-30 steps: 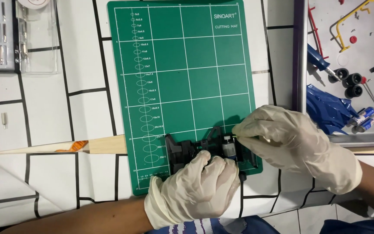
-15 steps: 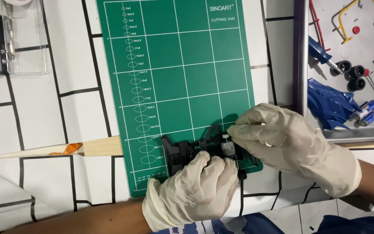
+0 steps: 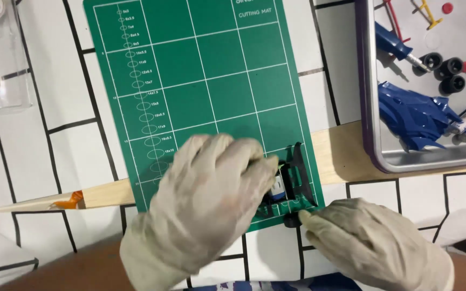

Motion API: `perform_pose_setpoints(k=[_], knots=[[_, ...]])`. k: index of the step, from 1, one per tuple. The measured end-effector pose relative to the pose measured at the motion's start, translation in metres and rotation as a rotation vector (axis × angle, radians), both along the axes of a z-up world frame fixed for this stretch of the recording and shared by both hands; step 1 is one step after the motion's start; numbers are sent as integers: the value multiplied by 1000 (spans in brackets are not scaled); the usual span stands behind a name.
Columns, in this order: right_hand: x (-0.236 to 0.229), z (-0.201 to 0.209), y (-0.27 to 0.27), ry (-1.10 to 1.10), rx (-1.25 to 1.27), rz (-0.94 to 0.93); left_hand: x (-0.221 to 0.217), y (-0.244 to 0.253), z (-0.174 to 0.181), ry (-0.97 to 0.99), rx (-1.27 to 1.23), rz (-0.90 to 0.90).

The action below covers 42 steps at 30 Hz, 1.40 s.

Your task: The person assembles a blue model car on a green cutting mat. They attach the blue body shell to the black chassis, then install four red wheels onto the axles. Finally, they use a screwdriver to tighten the screws on the wheels.

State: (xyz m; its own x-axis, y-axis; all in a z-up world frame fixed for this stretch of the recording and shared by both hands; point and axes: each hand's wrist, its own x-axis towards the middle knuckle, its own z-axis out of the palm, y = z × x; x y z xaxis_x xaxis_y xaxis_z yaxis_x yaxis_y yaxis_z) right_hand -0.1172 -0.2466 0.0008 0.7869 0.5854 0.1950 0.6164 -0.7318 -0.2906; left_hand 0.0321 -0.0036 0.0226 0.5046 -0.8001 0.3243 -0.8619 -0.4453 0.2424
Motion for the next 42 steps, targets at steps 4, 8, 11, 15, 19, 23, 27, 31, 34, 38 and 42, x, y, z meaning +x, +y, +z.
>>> perform_pose_setpoints(k=[4,8,11,15,19,23,27,31,34,38,42], knots=[[-3,-2,27,-101,-85,-114,15,-14,-12,326,-37,-54],[-15,-20,41,-153,47,-362,18,-18,-18,505,-8,-54],[-17,-22,51,-157,120,-467,16,-20,-19,544,14,-21],[-12,-14,58,-172,166,-540,18,-27,-8,593,46,21],[-22,-25,57,-84,232,-554,20,-30,-12,640,70,76],[-25,-30,58,-69,199,-586,21,-31,-14,668,77,90],[-26,-33,58,-67,277,-586,17,-30,-17,589,41,80],[-31,-41,58,-19,323,-610,13,-28,-21,472,-29,36],[-31,-34,62,19,360,-633,11,-27,-24,472,-39,32],[-31,-35,66,-79,399,-750,6,-27,-28,381,-78,22],[-27,-33,67,-188,284,-821,8,-27,-25,407,-116,-33]])
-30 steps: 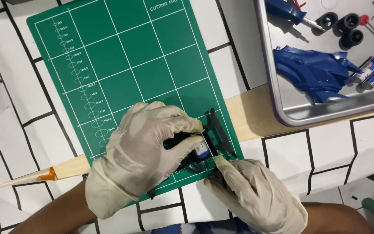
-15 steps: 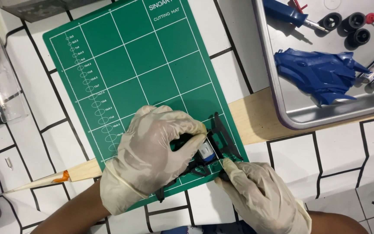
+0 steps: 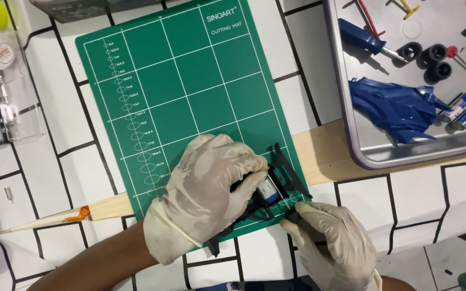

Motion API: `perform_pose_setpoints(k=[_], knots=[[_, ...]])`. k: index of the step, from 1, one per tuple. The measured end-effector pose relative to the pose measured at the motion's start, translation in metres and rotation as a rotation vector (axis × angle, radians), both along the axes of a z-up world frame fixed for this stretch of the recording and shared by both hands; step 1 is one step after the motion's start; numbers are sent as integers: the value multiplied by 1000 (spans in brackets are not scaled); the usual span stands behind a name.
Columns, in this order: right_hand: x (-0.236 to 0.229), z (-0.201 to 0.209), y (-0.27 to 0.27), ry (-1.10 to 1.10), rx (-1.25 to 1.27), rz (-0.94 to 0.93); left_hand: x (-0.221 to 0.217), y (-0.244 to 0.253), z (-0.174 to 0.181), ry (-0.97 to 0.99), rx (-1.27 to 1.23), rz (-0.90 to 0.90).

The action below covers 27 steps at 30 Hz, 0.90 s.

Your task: The person assembles a blue model car on a green cutting mat. They attach the blue body shell to the black chassis, then install four red wheels onto the axles. Finally, they use a screwdriver to tighten the screws on the wheels.

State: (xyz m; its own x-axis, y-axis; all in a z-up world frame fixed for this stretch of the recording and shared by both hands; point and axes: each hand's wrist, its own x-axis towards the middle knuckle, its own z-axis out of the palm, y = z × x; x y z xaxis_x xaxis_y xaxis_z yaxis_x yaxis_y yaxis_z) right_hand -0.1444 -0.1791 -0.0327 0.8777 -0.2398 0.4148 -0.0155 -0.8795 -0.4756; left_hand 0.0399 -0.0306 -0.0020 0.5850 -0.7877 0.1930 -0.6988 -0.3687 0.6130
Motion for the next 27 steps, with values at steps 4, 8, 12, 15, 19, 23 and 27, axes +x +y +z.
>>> perform_pose_setpoints(k=[4,8,12,15,19,23,27], knots=[[6,9,6,-25,3,-60,-5,0,-3,-9,-93,21],[9,12,4,-41,10,-17,-7,0,-4,22,-91,44],[7,13,11,-37,83,-144,-9,0,-11,3,-121,81],[-2,18,13,119,58,-228,-8,1,-16,71,-115,61],[-48,-46,-58,156,180,390,4,2,-18,142,-113,30],[-4,23,7,232,-62,-264,7,7,-15,246,-71,-53],[-3,31,7,304,46,-267,2,14,-20,154,-103,-105]])
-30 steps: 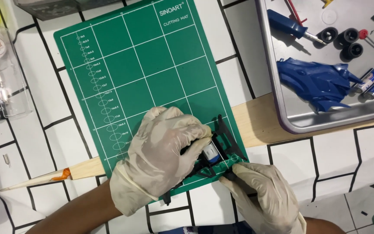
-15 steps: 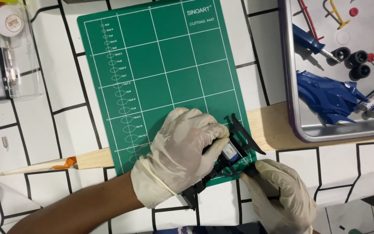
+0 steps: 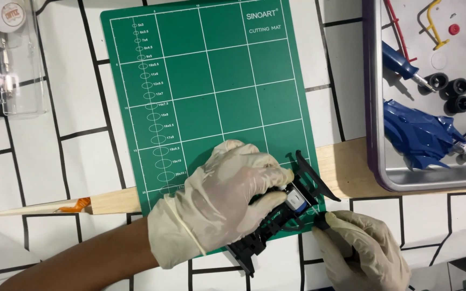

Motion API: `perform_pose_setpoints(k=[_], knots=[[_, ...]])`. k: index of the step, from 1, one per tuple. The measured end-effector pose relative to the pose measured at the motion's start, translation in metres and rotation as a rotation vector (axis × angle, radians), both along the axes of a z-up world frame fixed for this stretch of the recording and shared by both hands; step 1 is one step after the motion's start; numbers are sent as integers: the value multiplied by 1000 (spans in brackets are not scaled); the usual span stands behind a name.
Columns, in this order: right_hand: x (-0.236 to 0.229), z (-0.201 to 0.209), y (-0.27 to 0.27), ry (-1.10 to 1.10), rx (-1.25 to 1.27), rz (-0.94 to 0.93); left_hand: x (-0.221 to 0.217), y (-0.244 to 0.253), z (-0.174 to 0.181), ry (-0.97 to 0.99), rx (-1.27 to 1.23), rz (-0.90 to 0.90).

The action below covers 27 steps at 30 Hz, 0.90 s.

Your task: The person assembles a blue model car on a green cutting mat. They attach the blue body shell to the black chassis, then install four red wheels onto the axles. Finally, they use a screwdriver to tighten the screws on the wheels.

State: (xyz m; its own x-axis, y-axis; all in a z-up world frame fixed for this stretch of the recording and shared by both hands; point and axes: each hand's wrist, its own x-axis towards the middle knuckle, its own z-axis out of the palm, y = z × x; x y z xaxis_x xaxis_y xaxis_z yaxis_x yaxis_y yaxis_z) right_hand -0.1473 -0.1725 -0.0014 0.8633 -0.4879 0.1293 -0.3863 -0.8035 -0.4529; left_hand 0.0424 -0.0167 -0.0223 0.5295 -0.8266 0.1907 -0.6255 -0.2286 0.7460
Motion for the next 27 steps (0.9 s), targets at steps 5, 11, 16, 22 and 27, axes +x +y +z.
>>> perform_pose_setpoints(k=[5,11,16,22,27], knots=[[13,-1,-8,-142,151,23,6,5,-5,-49,-51,-64],[13,-4,-15,-106,190,22,8,5,-14,-132,-50,-96],[9,-12,-26,-219,398,83,6,6,-17,48,6,-15],[15,-1,-23,-101,209,62,3,3,-21,-46,-20,-12],[6,-18,-24,-110,168,27,-2,-9,-24,-7,-83,-19]])
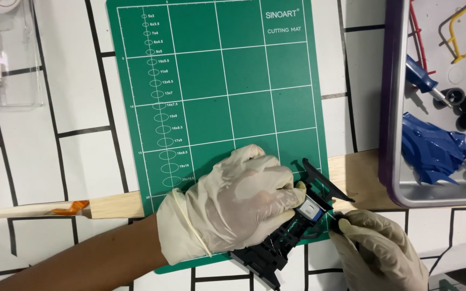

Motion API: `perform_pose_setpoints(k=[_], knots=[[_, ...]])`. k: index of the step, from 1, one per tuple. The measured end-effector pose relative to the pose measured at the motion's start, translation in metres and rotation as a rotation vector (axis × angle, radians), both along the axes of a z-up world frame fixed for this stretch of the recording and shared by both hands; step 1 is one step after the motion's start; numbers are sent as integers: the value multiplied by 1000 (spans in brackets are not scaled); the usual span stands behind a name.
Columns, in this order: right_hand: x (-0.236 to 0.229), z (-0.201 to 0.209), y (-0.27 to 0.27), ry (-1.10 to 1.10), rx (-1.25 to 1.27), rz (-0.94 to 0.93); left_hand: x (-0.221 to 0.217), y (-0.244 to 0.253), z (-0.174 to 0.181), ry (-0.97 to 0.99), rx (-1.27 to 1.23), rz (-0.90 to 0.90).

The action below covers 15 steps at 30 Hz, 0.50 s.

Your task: The person assembles a blue model car on a green cutting mat. They attach the blue body shell to the black chassis, then install four red wheels onto the axles. Finally, they use a screwdriver to tighten the screws on the wheels.

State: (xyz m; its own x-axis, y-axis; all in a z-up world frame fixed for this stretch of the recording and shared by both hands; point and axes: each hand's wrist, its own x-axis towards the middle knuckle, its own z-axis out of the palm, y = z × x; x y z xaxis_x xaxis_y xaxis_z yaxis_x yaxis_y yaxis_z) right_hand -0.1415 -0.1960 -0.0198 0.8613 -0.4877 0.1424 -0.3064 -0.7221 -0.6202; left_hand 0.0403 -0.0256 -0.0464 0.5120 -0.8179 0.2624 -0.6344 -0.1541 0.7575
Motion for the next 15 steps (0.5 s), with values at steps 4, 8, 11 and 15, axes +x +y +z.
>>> perform_pose_setpoints(k=[4,8,11,15], knots=[[-51,-47,-80,815,3,9,4,5,6,-27,-58,-20],[-25,-25,-43,74,-83,220,7,5,11,279,237,-28],[-20,-25,-45,-41,-146,313,8,6,14,311,202,-24],[-15,-27,-57,-156,-206,479,5,6,17,336,157,60]])
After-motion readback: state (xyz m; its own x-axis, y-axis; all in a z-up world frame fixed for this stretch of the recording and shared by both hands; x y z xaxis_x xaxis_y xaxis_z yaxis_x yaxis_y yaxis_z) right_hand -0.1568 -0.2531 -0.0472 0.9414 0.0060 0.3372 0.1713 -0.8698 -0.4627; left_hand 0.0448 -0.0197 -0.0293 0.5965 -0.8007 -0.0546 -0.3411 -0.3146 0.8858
